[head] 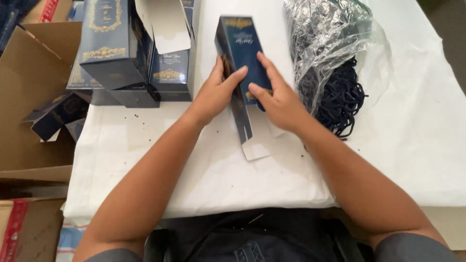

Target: Assembling a decorative cardboard box and attaching a cord handle by threading it through pre-cut holes.

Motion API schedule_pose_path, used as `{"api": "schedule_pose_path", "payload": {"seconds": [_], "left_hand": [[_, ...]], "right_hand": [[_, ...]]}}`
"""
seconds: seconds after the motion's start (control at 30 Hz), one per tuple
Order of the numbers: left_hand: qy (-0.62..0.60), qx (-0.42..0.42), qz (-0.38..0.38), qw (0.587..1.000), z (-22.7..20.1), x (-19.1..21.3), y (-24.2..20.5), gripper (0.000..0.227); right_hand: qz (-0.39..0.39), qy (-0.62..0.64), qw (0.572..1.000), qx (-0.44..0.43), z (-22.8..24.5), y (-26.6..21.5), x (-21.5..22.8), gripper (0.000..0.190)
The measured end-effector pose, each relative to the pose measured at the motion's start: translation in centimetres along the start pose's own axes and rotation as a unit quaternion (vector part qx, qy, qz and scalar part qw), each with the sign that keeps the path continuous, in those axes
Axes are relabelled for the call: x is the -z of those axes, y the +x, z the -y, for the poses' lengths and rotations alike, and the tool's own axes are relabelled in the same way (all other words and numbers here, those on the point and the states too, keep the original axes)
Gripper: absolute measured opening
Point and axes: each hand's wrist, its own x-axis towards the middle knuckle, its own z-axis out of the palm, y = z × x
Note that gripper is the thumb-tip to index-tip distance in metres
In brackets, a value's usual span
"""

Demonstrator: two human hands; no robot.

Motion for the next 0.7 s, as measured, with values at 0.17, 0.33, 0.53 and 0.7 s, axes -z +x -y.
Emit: {"api": "schedule_pose_path", "payload": {"seconds": [0.17,0.33,0.53,0.7], "left_hand": [[0.151,0.027,-0.056,0.987,3.2,0.5,0.2,0.104],[0.147,-0.043,-0.055,0.987,3.4,0.0,-0.4,0.093],[0.174,-0.221,-0.083,0.956,4.7,-0.4,-0.8,0.078],[0.3,-0.533,-0.124,0.781,2.4,-0.7,-2.2,0.065]], "right_hand": [[-0.024,0.12,0.991,0.052,-4.6,1.0,-0.3,0.053],[-0.078,0.136,0.975,0.158,-4.0,-0.6,-0.5,0.058],[-0.343,-0.017,0.813,0.47,-0.2,-2.4,3.3,0.039],[-0.307,-0.157,0.81,0.474,0.9,-6.0,9.8,0.017]]}}
